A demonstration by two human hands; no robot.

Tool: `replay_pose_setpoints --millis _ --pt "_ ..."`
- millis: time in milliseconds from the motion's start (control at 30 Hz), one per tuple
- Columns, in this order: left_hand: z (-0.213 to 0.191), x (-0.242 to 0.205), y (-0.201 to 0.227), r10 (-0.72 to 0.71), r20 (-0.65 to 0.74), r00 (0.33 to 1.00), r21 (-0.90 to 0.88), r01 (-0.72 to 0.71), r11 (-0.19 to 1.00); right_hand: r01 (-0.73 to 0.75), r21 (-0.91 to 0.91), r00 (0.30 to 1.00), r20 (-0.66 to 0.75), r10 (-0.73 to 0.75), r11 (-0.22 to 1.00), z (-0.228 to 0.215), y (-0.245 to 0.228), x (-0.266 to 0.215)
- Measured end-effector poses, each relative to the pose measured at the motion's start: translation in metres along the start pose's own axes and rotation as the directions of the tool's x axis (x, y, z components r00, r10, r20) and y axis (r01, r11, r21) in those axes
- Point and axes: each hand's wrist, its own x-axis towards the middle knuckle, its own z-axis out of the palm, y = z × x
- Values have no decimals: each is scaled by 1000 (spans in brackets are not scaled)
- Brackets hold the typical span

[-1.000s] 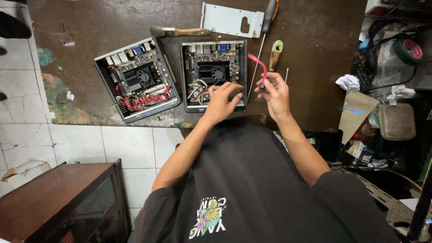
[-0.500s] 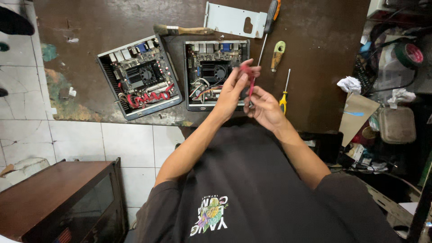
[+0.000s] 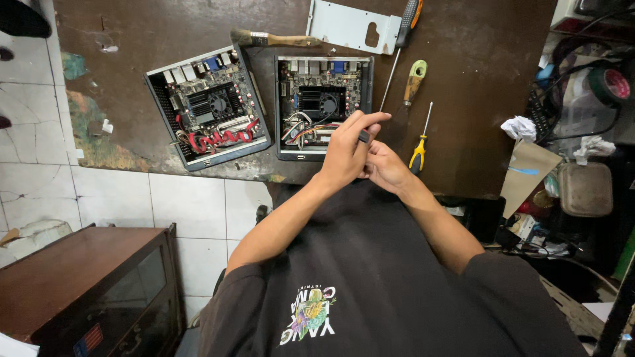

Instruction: The person organizes red ribbon cables inside an open computer case, then connects a white power connector to the motherboard. They use a brush to clean dust from the interior and a screwdriver to secure a metal backplate onto the case.

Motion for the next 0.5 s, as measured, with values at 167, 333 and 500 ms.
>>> replay_pose_setpoints --millis 167,333,500 --pt "-4 0 -4 -47 87 995 -58 52 997 70 -187 996 -41 -79 980 5 -13 -2" --pt "7 -15 -28 -48 147 988 -55 56 997 268 -257 953 -73 -295 928 22 -71 -5" --pt "9 -19 -49 -177 271 946 120 149 981 437 -388 894 86 -440 812 35 -89 -12"
